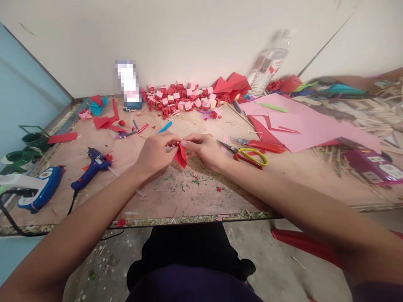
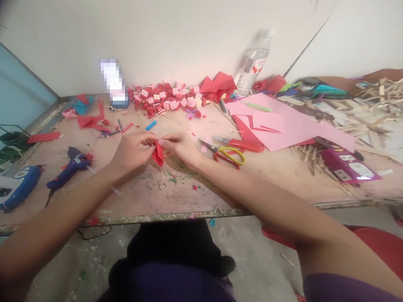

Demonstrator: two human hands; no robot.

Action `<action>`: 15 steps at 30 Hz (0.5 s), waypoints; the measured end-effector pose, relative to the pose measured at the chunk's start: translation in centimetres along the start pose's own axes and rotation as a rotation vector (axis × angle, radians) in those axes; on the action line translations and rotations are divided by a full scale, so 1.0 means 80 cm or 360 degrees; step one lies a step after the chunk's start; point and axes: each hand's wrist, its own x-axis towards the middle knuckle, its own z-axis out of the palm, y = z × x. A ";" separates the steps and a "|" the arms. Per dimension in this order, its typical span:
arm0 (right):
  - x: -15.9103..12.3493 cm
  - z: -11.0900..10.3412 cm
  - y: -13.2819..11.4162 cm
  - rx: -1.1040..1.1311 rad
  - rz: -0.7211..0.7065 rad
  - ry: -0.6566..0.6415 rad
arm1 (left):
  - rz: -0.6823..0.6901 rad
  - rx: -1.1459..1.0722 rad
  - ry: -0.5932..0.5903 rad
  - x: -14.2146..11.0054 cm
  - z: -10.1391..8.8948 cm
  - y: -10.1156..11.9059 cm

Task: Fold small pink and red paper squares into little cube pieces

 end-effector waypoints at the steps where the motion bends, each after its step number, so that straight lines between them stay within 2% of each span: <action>1: 0.000 0.000 0.000 0.0008 -0.0005 0.0008 | -0.0008 -0.0008 -0.0006 0.000 -0.001 0.002; 15: 0.001 -0.003 -0.003 0.0036 0.0050 0.0016 | -0.0076 -0.0137 0.0010 0.003 -0.006 0.005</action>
